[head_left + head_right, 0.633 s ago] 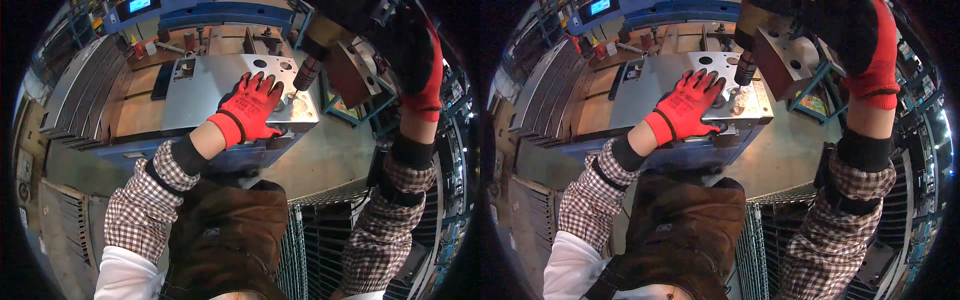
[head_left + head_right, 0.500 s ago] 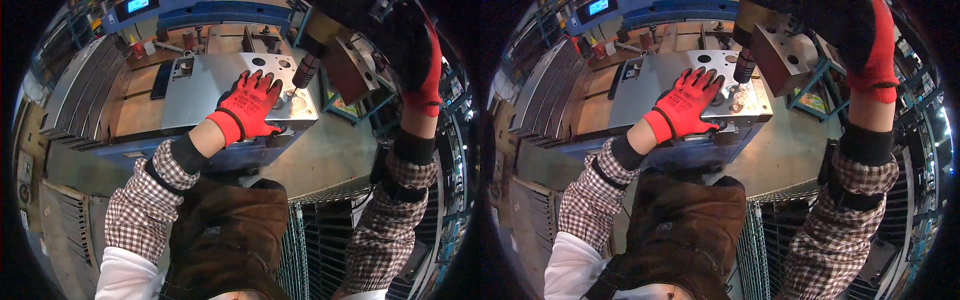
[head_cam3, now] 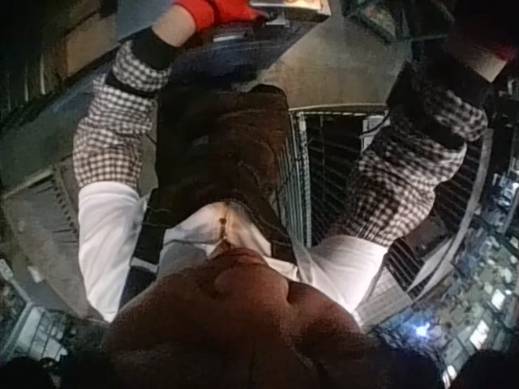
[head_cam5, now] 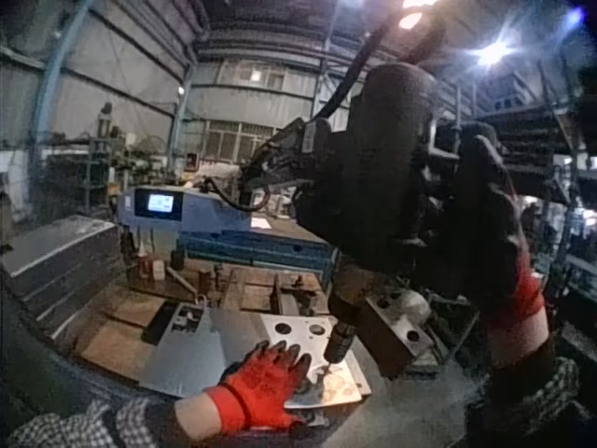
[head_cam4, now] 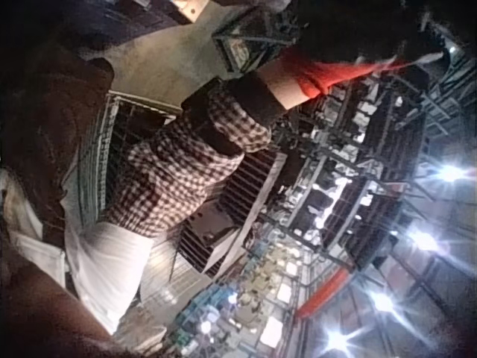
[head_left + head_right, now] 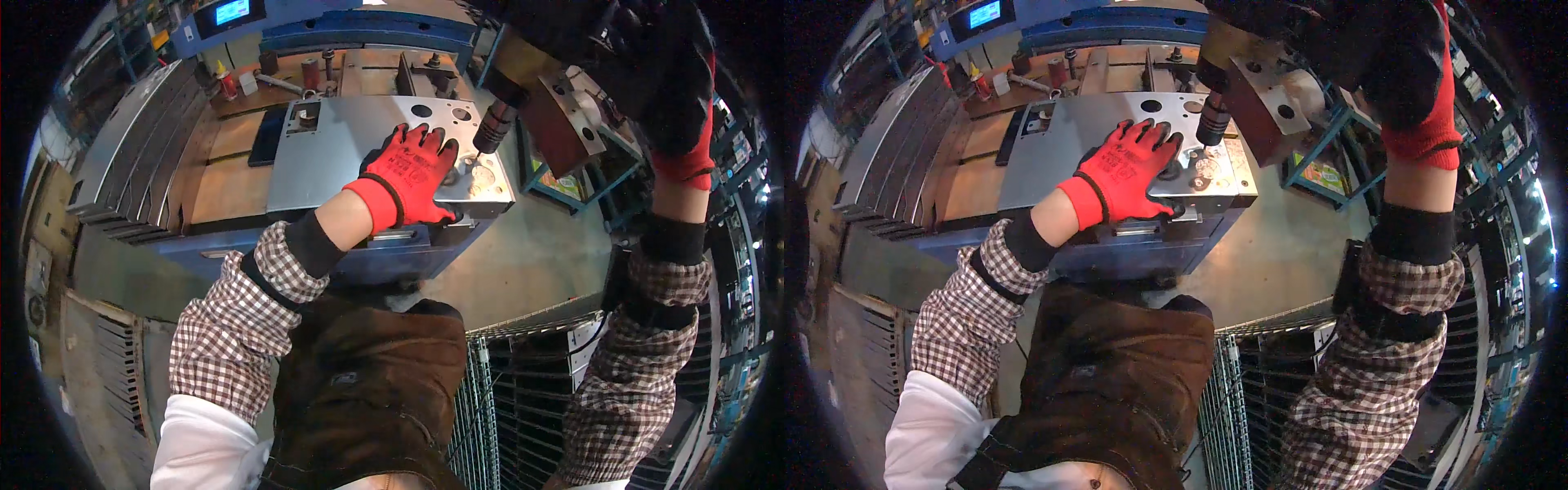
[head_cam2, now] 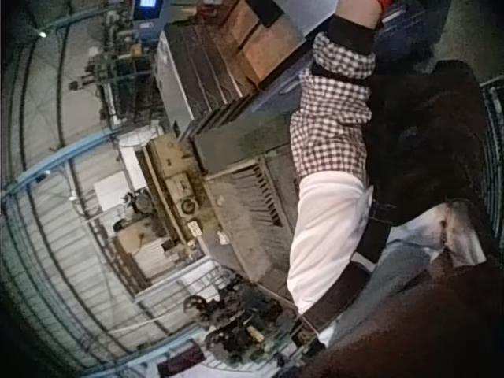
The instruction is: The worker places metal plates onto a processing bed and uses a handheld pneumatic tool to fabricate the parts.
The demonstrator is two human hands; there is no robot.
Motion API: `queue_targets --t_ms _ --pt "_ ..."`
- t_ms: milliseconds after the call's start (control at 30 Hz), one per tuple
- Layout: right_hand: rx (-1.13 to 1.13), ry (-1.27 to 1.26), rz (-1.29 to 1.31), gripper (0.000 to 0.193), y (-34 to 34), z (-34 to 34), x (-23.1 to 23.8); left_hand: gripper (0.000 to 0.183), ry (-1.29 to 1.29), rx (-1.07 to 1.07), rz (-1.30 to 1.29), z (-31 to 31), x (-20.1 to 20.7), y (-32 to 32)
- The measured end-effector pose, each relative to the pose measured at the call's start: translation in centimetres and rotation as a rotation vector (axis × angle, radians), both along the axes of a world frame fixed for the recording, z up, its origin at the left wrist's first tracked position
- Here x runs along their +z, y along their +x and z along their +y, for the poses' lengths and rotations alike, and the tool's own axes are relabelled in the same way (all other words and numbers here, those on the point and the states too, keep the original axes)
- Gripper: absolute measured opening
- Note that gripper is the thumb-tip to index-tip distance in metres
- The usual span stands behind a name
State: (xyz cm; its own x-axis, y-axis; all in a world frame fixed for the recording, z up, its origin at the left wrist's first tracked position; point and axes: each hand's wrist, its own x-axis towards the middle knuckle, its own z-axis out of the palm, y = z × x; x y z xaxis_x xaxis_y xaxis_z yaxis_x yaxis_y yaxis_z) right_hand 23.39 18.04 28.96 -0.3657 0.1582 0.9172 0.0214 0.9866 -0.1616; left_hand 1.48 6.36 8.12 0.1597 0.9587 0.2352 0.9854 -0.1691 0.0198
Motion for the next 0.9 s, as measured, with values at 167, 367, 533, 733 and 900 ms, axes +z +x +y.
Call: queue_targets --t_ms 167,367,533,733,900 --pt "0.026 -0.028 0.021 0.051 0.1 0.8 -0.5 0.099 0.054 -0.04 -0.047 0.2 -0.3 -0.5" --pt "0.048 -0.054 0.038 0.05 0.2 1.4 -1.3 0.101 0.116 -0.073 -0.081 0.4 -1.4 -1.1" --pt "0.044 -0.052 0.049 0.049 0.9 1.6 -1.4 0.103 0.113 -0.072 -0.061 0.3 -1.6 -1.1" --pt "0.047 -0.062 0.059 0.048 1.2 1.7 -1.7 0.102 0.082 -0.045 -0.047 0.0 -1.3 -0.8" --pt "0.05 -0.072 0.065 0.047 1.2 1.8 -2.1 0.102 0.105 -0.055 -0.046 0.0 -1.5 -0.9"
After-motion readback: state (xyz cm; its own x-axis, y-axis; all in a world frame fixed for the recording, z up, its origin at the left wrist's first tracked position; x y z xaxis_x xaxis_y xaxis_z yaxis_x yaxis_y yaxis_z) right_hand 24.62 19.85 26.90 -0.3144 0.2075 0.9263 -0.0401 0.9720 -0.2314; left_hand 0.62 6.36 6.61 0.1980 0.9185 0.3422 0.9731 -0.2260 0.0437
